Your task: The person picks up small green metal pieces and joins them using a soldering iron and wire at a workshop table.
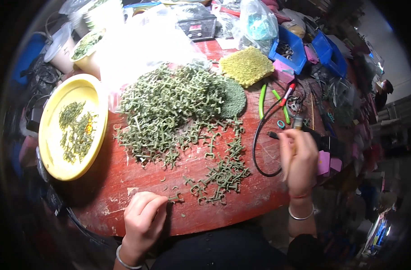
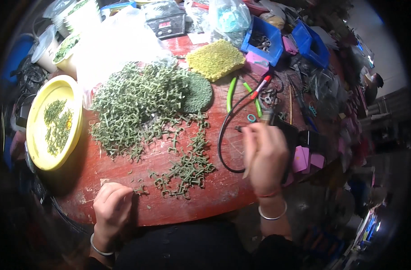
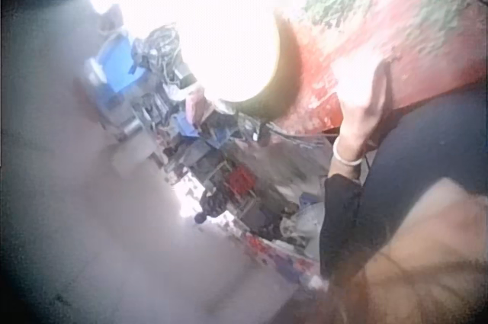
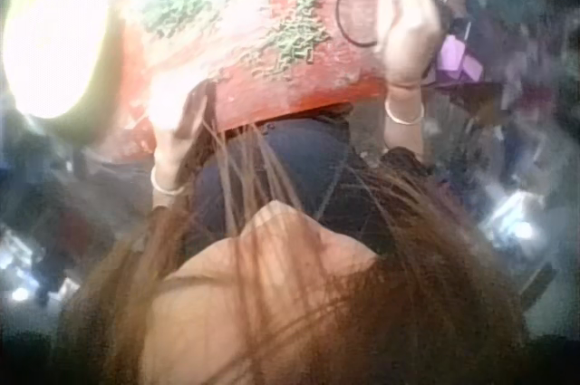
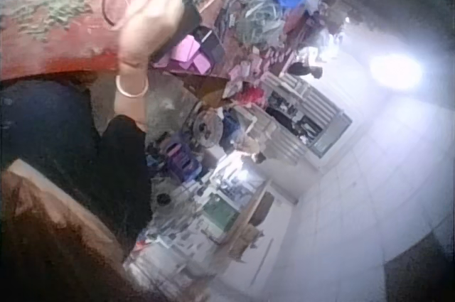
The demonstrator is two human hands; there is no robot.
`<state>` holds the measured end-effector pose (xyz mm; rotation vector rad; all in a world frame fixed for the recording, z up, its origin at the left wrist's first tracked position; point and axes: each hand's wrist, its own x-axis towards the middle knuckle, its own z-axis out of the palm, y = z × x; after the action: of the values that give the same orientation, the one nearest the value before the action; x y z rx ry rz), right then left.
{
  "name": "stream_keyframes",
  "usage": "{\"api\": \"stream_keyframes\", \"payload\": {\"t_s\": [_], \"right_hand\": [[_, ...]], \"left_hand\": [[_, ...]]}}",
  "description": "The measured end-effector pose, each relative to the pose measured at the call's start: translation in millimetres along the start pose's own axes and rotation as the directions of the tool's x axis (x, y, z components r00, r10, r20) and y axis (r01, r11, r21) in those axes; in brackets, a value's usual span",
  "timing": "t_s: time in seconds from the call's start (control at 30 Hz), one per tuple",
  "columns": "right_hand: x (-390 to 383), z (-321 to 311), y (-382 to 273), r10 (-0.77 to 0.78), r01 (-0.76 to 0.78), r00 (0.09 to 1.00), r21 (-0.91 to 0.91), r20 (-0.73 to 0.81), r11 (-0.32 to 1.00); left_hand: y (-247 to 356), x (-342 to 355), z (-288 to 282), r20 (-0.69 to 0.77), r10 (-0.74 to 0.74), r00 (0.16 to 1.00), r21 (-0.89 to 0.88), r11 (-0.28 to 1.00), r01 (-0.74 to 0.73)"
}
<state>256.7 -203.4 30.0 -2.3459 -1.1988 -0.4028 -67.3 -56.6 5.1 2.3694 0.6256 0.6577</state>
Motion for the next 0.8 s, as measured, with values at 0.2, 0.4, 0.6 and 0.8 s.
{"api": "stream_keyframes", "payload": {"t_s": [0.2,0.4,0.6,0.8], "right_hand": [[-5.5,-4.4,72.6,0.135,-0.113,0.990,-0.389,0.028,0.914],[1.8,15.4,77.9,0.056,-0.054,0.998,-0.351,-0.004,0.935],[1.4,7.4,56.2,0.249,-0.275,0.956,-0.183,-0.153,0.944],[-8.0,-1.9,27.3,0.453,-0.341,0.887,0.536,-0.088,0.772]], "left_hand": [[-1.0,5.5,4.0,0.025,0.041,0.999,-0.011,0.999,-0.041],[0.1,-1.0,6.2,-0.038,0.037,0.999,0.025,0.999,-0.037],[-0.1,-2.4,6.7,-0.063,0.040,0.997,0.033,0.999,-0.038],[-3.0,-1.4,9.1,-0.043,0.037,0.998,-0.014,0.999,-0.037]]}}
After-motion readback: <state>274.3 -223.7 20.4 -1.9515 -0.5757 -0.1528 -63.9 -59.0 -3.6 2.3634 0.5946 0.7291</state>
